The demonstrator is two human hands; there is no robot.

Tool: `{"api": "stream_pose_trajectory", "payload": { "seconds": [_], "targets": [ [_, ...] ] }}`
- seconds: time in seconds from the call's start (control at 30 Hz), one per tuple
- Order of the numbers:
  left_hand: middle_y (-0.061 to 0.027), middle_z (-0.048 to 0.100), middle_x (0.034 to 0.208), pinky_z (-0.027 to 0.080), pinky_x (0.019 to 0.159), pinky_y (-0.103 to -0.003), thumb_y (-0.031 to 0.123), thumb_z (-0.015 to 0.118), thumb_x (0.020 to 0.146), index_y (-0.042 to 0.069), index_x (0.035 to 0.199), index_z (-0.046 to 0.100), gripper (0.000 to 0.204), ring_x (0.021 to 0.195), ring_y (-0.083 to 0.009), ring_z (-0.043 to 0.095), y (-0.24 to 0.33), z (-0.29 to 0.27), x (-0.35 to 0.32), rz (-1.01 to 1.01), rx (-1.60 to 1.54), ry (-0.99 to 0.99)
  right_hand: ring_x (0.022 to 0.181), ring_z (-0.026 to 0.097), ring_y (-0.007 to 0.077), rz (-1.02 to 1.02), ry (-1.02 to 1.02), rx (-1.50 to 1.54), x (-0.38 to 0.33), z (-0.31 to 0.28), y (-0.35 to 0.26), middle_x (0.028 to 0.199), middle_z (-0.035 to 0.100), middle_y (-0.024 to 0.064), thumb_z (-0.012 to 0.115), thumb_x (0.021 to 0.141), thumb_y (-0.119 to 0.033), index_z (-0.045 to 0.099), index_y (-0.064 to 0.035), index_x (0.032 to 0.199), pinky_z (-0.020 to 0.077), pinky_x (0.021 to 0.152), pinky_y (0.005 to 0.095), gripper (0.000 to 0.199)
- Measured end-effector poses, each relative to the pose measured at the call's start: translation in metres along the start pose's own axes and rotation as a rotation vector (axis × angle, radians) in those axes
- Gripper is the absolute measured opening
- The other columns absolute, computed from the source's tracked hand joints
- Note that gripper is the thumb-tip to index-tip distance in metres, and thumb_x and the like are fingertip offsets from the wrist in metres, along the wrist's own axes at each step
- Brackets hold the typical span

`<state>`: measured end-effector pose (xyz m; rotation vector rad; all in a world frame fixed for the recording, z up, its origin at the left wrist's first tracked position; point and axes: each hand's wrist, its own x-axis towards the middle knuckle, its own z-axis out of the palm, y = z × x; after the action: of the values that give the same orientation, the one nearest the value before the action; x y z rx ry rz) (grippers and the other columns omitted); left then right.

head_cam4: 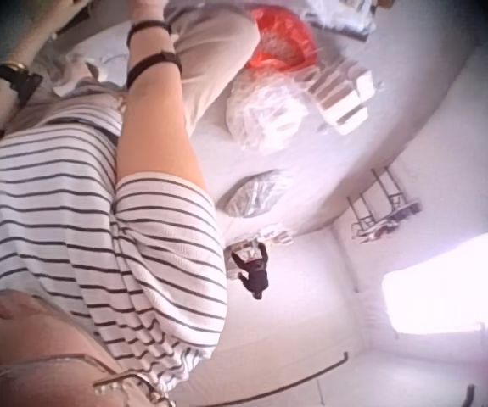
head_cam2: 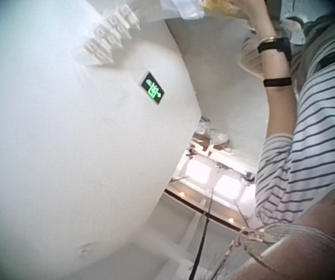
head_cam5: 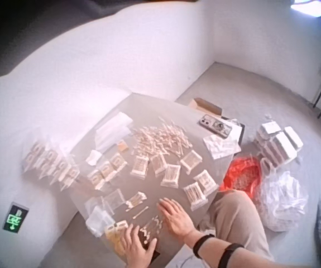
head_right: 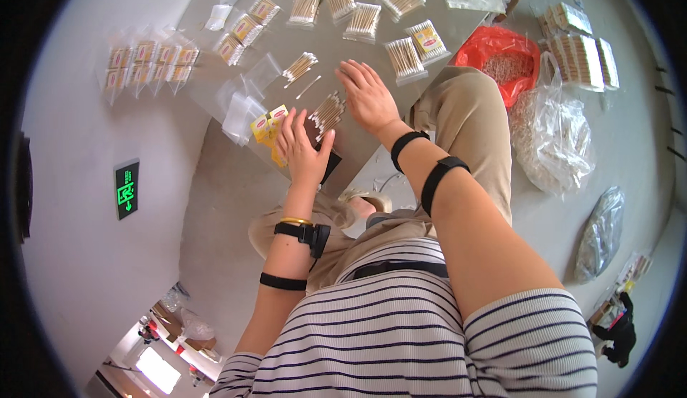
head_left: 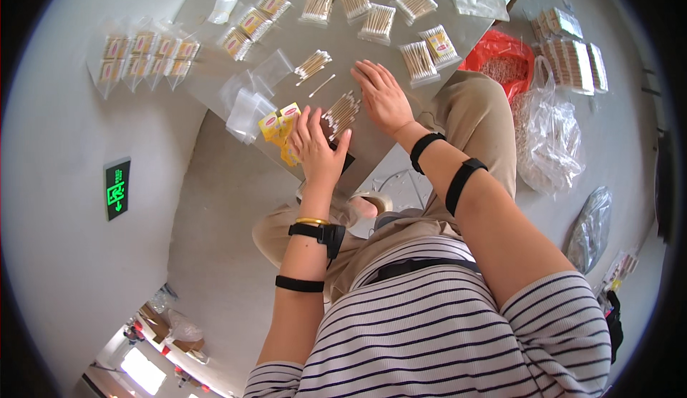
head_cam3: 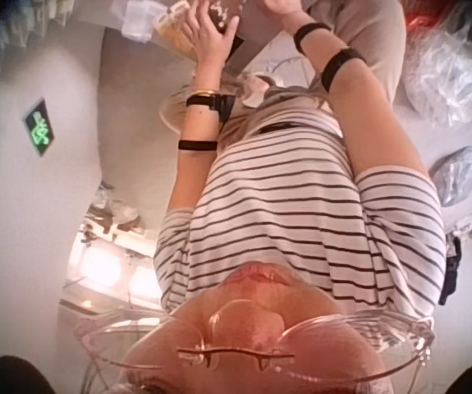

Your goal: The person sits on the floor and repeatedly gathers loose cotton swabs, aligns them into small bundles, and places them into clear plastic sleeves. The person then seals the sleeves and sets the packaged units aside on the table.

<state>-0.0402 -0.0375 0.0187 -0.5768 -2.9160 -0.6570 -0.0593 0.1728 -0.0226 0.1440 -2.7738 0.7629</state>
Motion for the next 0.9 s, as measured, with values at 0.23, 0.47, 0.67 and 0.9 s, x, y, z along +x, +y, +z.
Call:
{"api": "stream_pose_trajectory", "payload": {
  "seconds": [0.23,0.47,0.67,0.9],
  "targets": [
    [-0.0183,0.018,0.176,0.005,0.13,-0.062,0.061,0.05,0.104,-0.005,0.166,0.023,0.094,0.165,-0.0374,0.008,0.0,0.004,-0.045,-0.103,0.362,-0.2,0.161,0.02,0.036,-0.179,-0.253,0.008,-0.009,-0.025,-0.005,0.174,0.019,0.0211,0.056,0.105,-0.048,0.03,-0.0157,0.167,0.0173,0.133,0.0472,0.075],
    [-0.0208,0.014,0.177,0.001,0.131,-0.06,0.067,0.035,0.107,-0.007,0.166,0.019,0.096,0.165,-0.0357,0.006,0.005,0.025,-0.033,-0.129,0.391,-0.169,0.163,0.017,0.0367,-0.255,-0.315,-0.114,-0.011,-0.021,-0.002,0.175,0.017,0.0222,0.053,0.103,-0.059,0.028,-0.0167,0.169,0.0147,0.134,0.0475,0.082],
    [-0.0253,0.012,0.176,-0.002,0.13,-0.06,0.068,0.031,0.106,-0.009,0.166,0.017,0.098,0.165,-0.0367,0.005,0.014,0.045,-0.024,-0.164,0.189,-0.071,0.162,0.018,0.0428,-0.3,-0.286,-0.136,-0.019,0.005,-0.02,0.172,0.02,0.029,0.057,0.099,-0.058,0.031,-0.0094,0.166,0.0155,0.133,0.0509,0.087],
    [-0.0249,0.013,0.176,-0.002,0.13,-0.06,0.068,0.031,0.107,-0.007,0.167,0.017,0.097,0.165,-0.0367,0.007,0.012,0.043,-0.026,-0.174,0.101,-0.043,0.161,0.02,0.0448,-0.309,-0.266,-0.099,-0.02,0.009,-0.022,0.171,0.021,0.0307,0.055,0.1,-0.058,0.032,-0.0085,0.166,0.0162,0.132,0.0541,0.085]
  ]
}}
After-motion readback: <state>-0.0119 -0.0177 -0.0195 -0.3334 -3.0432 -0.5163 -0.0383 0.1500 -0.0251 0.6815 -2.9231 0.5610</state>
